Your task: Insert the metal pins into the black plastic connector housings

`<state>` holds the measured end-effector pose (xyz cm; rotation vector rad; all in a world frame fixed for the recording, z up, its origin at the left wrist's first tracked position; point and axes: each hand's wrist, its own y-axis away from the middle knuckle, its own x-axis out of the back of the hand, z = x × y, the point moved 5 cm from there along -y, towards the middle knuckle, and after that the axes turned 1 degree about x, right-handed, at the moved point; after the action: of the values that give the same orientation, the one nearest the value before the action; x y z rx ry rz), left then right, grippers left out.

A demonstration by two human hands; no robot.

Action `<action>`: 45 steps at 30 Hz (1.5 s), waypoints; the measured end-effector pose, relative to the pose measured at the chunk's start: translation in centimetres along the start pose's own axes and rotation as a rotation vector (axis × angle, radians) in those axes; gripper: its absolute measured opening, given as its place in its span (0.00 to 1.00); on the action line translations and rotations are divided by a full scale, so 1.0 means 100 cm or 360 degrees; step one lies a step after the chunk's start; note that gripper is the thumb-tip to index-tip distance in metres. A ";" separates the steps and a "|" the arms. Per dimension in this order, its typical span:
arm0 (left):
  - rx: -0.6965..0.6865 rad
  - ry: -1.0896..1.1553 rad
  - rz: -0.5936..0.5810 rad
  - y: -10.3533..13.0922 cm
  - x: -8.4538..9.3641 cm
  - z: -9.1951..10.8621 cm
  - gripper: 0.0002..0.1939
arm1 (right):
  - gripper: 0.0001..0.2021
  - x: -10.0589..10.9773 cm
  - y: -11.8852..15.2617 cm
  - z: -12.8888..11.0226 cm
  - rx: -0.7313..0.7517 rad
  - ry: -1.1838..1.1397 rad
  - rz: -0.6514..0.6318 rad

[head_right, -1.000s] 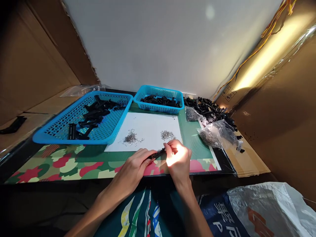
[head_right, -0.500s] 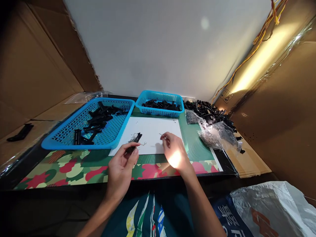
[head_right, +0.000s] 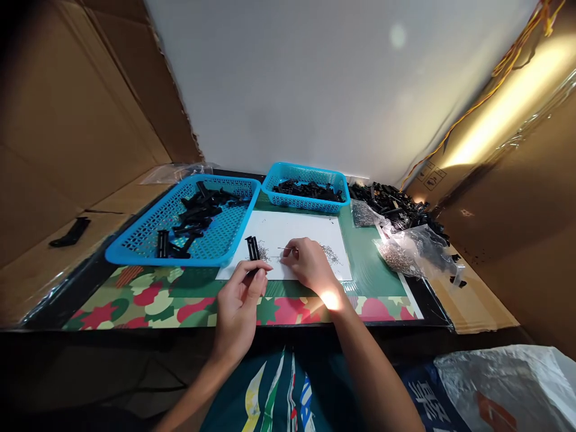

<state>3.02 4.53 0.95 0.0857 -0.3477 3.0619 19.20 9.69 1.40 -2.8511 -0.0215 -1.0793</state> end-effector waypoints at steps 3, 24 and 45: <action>-0.0002 -0.0006 0.0000 0.000 0.000 0.000 0.13 | 0.05 0.001 0.000 0.003 0.0003 -0.0039 -0.0021; -0.0070 -0.0072 -0.0010 0.001 -0.003 0.006 0.11 | 0.06 0.012 0.007 0.006 0.0022 0.0114 0.0069; 0.0104 0.0196 -0.0207 -0.001 -0.006 0.003 0.18 | 0.15 0.009 0.041 -0.018 0.0117 -0.1057 -0.0083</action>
<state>3.69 4.57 1.23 -0.0747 -0.2252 2.9322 18.86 5.42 3.00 -3.0022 -0.1761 -0.0914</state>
